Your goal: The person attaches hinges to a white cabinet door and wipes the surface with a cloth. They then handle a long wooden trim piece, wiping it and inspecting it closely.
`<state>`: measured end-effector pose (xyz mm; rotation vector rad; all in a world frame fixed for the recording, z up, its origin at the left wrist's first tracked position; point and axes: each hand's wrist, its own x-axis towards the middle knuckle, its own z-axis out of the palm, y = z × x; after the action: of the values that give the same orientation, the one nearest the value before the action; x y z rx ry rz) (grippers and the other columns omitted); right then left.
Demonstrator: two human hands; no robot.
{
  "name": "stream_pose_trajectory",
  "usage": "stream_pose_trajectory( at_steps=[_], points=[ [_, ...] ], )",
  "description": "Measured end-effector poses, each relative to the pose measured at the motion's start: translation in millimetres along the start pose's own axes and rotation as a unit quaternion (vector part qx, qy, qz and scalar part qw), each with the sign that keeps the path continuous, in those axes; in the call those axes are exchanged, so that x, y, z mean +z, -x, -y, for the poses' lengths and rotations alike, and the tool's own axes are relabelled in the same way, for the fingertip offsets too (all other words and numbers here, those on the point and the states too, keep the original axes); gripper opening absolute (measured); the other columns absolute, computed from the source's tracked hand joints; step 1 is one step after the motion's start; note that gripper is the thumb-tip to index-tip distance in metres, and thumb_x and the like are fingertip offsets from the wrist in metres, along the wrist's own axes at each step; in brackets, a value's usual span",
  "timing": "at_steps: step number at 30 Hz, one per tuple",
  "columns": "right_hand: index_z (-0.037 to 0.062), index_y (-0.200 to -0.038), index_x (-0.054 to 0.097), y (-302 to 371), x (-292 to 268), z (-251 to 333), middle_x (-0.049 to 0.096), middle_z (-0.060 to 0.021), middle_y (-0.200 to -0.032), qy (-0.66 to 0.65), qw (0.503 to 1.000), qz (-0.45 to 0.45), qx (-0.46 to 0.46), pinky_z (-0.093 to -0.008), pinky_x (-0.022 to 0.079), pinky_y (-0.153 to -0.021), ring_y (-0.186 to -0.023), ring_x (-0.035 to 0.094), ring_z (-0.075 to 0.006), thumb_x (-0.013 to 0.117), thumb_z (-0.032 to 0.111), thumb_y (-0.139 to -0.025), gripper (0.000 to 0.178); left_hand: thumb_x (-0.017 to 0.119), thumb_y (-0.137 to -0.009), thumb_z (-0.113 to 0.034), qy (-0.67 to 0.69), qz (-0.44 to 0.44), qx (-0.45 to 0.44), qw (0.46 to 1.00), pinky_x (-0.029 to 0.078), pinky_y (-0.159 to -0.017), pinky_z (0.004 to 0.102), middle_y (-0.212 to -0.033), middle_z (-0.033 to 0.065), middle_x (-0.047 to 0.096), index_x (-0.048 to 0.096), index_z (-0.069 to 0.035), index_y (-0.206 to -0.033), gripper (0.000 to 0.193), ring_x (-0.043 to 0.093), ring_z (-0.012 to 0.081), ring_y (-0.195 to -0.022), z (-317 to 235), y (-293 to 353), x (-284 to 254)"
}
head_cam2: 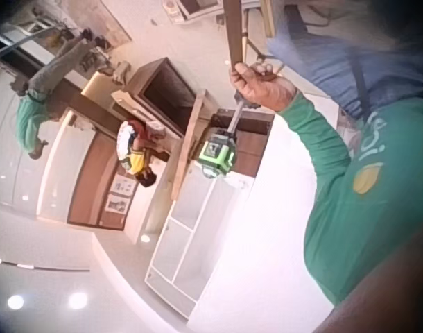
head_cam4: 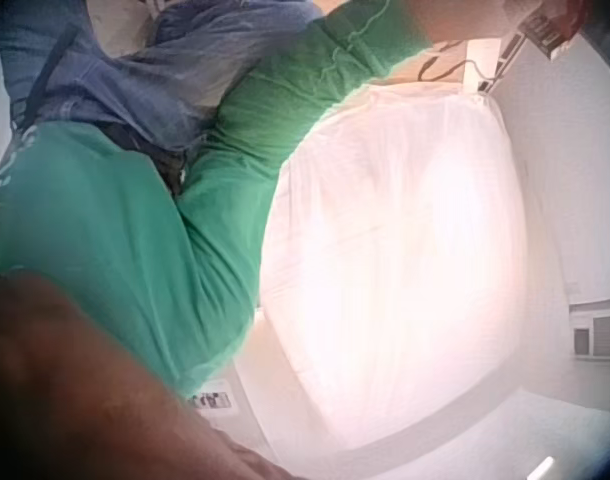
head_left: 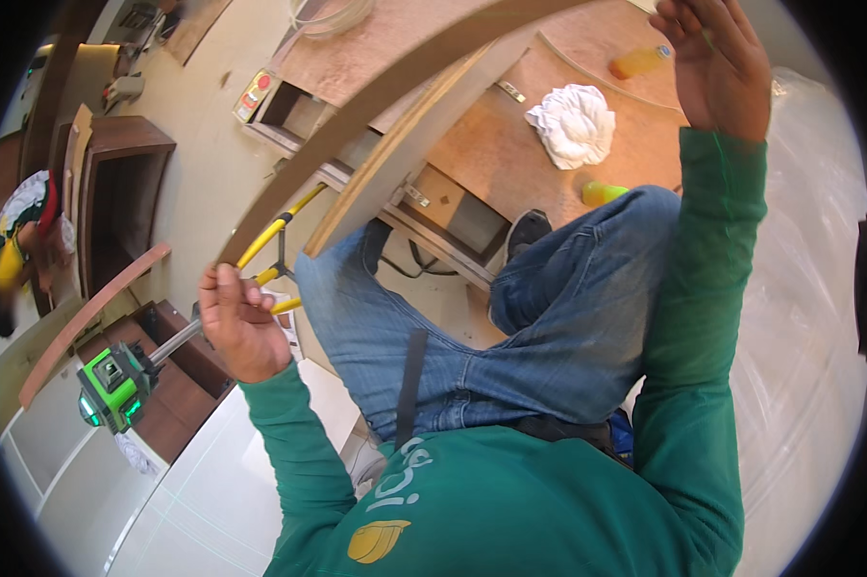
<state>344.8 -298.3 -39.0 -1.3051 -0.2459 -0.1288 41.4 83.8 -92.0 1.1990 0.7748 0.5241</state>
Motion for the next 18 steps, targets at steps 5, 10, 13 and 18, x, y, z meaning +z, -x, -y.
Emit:
stream_pose_trajectory(
  at_steps=[5, 10, 13, 18],
  points=[
    [0.0094, -0.115, 0.070, -0.5, 17.7, -0.5, 0.073, 0.0028, -0.097, 0.007, 0.999, -0.039, -0.029, -0.0213, 0.056, -0.069, -0.074, 0.067, -0.0064, 0.069, 0.023, -0.107, 0.016, 0.067, -0.107, -0.020, -0.012, 0.029, 0.056, 0.998, 0.048, -0.059, 0.0215, -0.097, -0.0022, 0.062, 0.061, -0.007, -0.132, 0.028, 0.054, 0.0051, -0.072, -22.1, -17.1, 12.9],
    [-0.0016, -0.127, 0.069, 0.7, -28.7, -14.4, 0.071, -0.0073, -0.105, -0.056, 0.998, -0.019, 0.012, -0.0337, 0.057, -0.085, -0.093, 0.068, -0.0168, 0.069, 0.017, -0.103, 0.030, 0.066, -0.108, -0.023, 0.033, 0.059, 0.040, 0.997, 0.046, -0.062, 0.0208, -0.096, -0.0028, 0.061, 0.062, -0.010, -0.132, 0.028, 0.054, 0.0053, -0.075, -15.8, 7.0, -4.1],
    [-0.0014, -0.127, 0.069, 21.3, -16.0, -9.7, 0.070, -0.0064, -0.106, -0.050, 0.993, -0.100, 0.030, -0.0325, 0.054, -0.087, -0.092, 0.065, -0.0170, 0.066, 0.017, -0.104, 0.030, 0.068, -0.108, -0.025, 0.033, 0.084, 0.017, 0.996, 0.048, -0.057, 0.0220, -0.091, -0.0029, 0.062, 0.060, -0.008, -0.131, 0.029, 0.055, 0.0058, -0.070, -2.1, 39.1, -12.0],
    [0.0000, -0.120, 0.064, 18.2, -68.7, -14.1, 0.058, -0.0059, -0.098, -0.142, 0.985, -0.014, 0.094, -0.0333, 0.048, -0.079, -0.085, 0.055, -0.0189, 0.062, 0.022, -0.104, 0.028, 0.078, -0.100, -0.018, 0.061, 0.155, -0.137, 0.976, 0.052, -0.059, 0.0228, -0.101, 0.0055, 0.065, 0.061, -0.007, -0.113, 0.024, 0.061, 0.0085, -0.072, 31.0, 98.8, -36.5]
  ],
)
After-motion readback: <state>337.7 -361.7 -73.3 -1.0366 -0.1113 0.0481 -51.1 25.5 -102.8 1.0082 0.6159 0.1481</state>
